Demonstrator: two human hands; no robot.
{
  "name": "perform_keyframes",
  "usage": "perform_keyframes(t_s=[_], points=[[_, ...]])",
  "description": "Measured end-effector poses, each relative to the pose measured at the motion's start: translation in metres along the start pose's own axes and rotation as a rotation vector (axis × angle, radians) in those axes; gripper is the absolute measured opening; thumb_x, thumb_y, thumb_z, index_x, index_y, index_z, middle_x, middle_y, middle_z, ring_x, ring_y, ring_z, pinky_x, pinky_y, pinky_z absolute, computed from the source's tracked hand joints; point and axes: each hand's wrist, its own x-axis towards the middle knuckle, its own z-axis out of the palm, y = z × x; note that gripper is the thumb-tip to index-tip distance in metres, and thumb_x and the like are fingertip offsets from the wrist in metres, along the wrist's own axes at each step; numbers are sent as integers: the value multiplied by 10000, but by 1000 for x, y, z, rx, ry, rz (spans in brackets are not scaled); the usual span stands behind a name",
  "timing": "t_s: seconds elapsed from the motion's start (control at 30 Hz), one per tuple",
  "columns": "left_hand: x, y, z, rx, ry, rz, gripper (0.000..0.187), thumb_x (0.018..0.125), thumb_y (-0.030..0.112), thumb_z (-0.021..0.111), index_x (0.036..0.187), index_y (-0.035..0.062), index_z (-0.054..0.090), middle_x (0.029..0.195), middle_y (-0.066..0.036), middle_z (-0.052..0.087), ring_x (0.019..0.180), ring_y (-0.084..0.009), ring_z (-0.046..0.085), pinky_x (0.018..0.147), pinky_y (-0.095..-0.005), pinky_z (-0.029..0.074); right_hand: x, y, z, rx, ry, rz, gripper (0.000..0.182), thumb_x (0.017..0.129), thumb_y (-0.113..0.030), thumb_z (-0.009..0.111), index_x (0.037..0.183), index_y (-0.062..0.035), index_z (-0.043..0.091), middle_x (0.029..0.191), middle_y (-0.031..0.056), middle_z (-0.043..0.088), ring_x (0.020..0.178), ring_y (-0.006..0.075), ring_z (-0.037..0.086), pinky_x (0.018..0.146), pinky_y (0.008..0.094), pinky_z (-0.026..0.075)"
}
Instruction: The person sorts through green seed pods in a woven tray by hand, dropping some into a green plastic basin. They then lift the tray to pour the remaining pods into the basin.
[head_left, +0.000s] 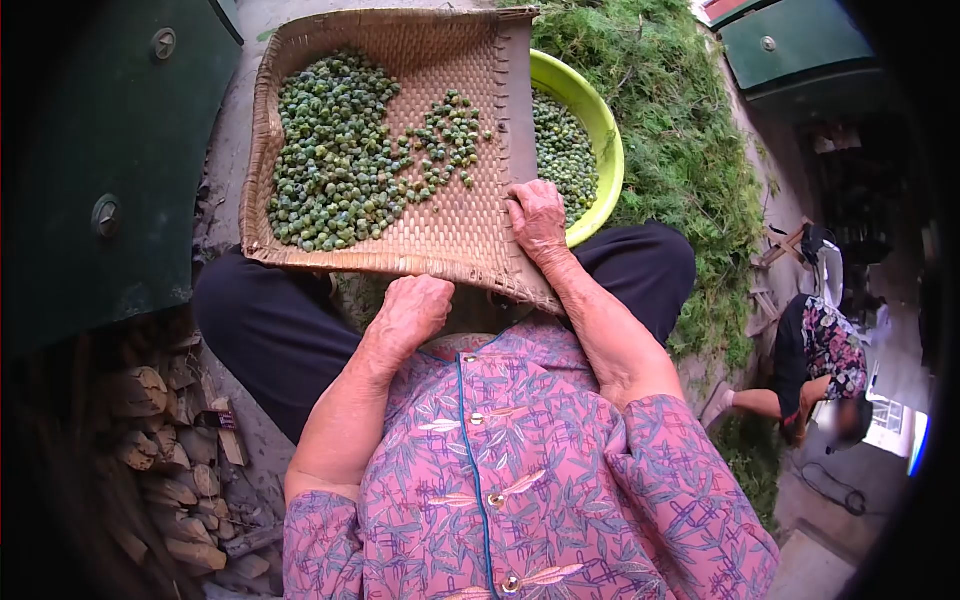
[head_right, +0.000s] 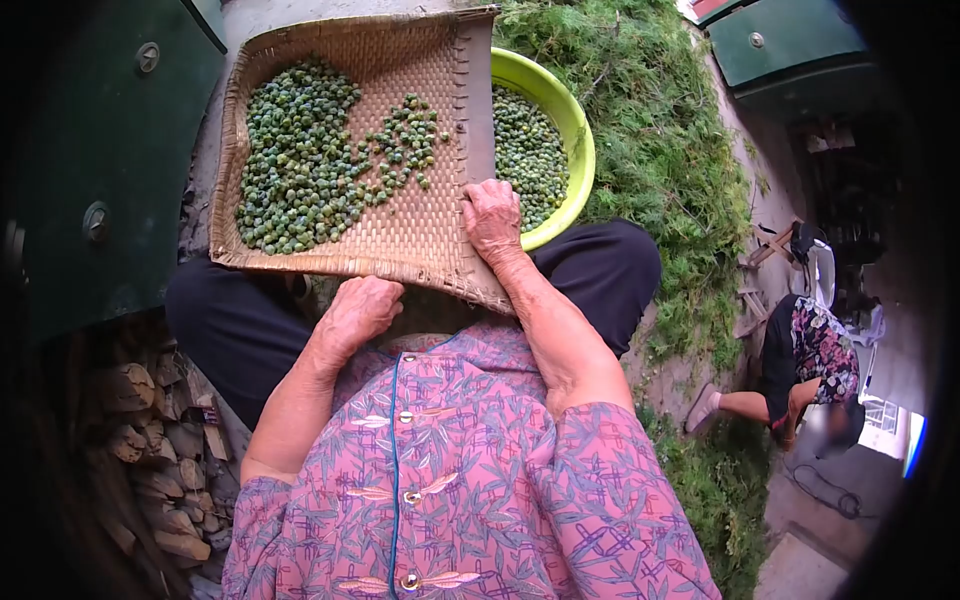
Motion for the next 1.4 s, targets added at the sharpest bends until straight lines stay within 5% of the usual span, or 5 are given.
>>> perform_keyframes(t_s=[0.43,0.57,0.7,0.9,1.4], points=[[-7,19,-78,-85,-48,-87,175,821,208,595,856,37,597,741,-175,613,736,-351,613,653,-455,471,2,18,-12,-58,64,209,171,744,-91,615,912,-114,634,949,79,564,961,283,509,847,405,402],[-7,2,-141,-109,385,-178,172,836,130,613,969,27,645,806,-165,648,735,-270,656,657,-337,500,32,-11,0,46,13,20,182,733,-71,619,911,-110,632,961,84,571,937,287,524,836,392,424],[16,-35,-183,-686,543,-288,212,878,160,607,1033,22,653,829,-21,665,663,-48,585,568,-187,452,57,-59,17,169,-92,-204,197,747,-45,618,944,-54,619,997,108,594,987,306,534,890,398,421],[39,-94,-170,-1179,617,-520,247,896,182,590,1095,37,600,898,-63,677,705,-81,631,584,-192,497,62,-106,40,-7,-432,-432,472,783,-187,642,1230,-120,504,1309,106,466,1251,333,381,1030,477,310],[60,-106,-192,-1463,688,-419,236,871,123,618,1073,4,591,878,-93,671,683,-117,634,565,-208,520,128,-61,29,104,-168,-175,177,756,-165,652,917,-92,655,1039,84,580,1010,282,521,851,422,409]])
